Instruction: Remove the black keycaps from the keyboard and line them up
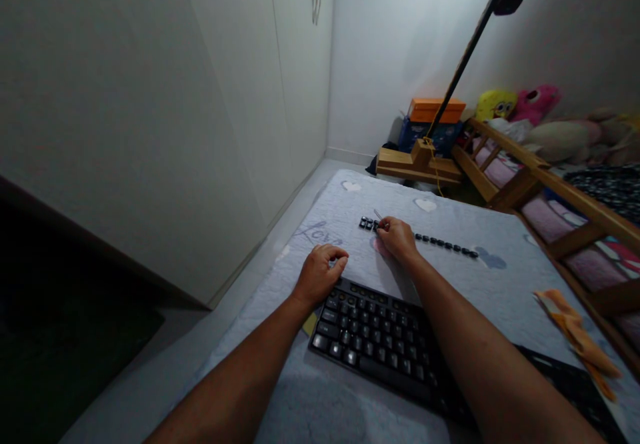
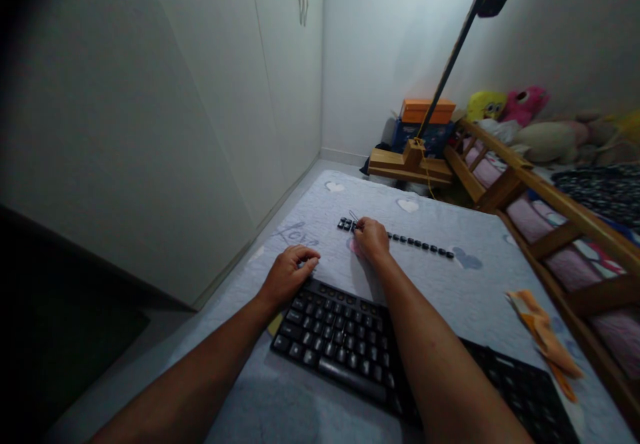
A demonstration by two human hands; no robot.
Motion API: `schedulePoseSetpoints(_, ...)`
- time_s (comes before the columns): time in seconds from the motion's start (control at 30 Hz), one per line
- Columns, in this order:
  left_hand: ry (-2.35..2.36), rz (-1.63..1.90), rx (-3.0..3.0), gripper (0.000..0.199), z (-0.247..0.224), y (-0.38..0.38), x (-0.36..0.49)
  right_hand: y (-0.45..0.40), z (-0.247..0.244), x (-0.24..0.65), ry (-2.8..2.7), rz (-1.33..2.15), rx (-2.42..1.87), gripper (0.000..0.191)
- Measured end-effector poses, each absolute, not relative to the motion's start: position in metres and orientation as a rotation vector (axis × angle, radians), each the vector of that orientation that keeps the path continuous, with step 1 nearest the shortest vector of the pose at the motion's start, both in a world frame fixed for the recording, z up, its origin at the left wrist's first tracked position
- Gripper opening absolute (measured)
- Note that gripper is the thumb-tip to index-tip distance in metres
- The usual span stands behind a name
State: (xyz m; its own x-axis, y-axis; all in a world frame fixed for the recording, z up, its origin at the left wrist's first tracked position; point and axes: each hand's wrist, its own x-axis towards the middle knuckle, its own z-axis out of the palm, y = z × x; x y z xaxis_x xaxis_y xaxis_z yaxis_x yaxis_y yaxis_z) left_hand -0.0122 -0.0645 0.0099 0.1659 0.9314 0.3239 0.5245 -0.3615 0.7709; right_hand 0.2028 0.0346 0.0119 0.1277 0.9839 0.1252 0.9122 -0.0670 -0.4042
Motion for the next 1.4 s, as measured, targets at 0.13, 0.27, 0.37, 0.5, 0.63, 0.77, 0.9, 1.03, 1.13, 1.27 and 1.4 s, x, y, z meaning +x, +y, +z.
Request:
schedulePoseSetpoints(0.13,1.365,1.087,1.968,0.013,0.0089,-0.064,-0.0123,0.0331,0.0127,0.2022,-1.847,0.238,-2.034,0.019)
schedulePoseSetpoints(0.27,1.366,1.079,1.965,0.014,0.0097,-0.0638,-0.0126,0.0315,0.0134,0.2017,-1.858,0.225,-2.034,0.02)
schedulePoseSetpoints(0.37,1.366,1.074,1.964,0.013,0.0116,-0.0645,-0.0125,0.0307,0.0138,0.2015,-1.86,0.218,-2.031,0.021)
schedulePoseSetpoints(0.5,1.365,1.062,1.965,0.014,0.0122,-0.065,-0.0122,0.0298,0.0151,0.2012,-1.867,0.222,-2.021,0.022)
schedulePoseSetpoints(0.63,1.372,1.043,1.976,0.014,0.0105,-0.0642,-0.0126,0.0285,0.0174,0.2004,-1.875,0.227,-2.017,0.022)
schedulePoseSetpoints(0.77,1.367,1.039,1.971,0.014,0.0107,-0.0643,-0.013,0.0282,0.0191,0.1992,-1.867,0.225,-2.028,0.022)
schedulePoseSetpoints(0.9,1.374,1.034,1.965,0.013,0.0117,-0.0649,-0.0128,0.0287,0.0185,0.1988,-1.867,0.225,-2.02,0.02)
schedulePoseSetpoints(1.03,1.376,1.025,1.971,0.013,0.011,-0.0647,-0.0127,0.0288,0.0172,0.1991,-1.867,0.222,-2.006,0.02)
schedulePoseSetpoints(1.13,1.372,1.026,1.977,0.013,0.0099,-0.0642,-0.0129,0.0293,0.016,0.1997,-1.858,0.221,-2.001,0.02)
schedulePoseSetpoints(1.27,1.367,1.031,1.981,0.013,0.0087,-0.0638,-0.0133,0.0298,0.0141,0.2002,-1.828,0.235,-1.996,0.021)
schedulePoseSetpoints(1.4,1.366,1.033,1.976,0.013,0.0085,-0.0639,-0.0135,0.0278,0.0172,0.2006,-1.795,0.271,-1.945,0.017)
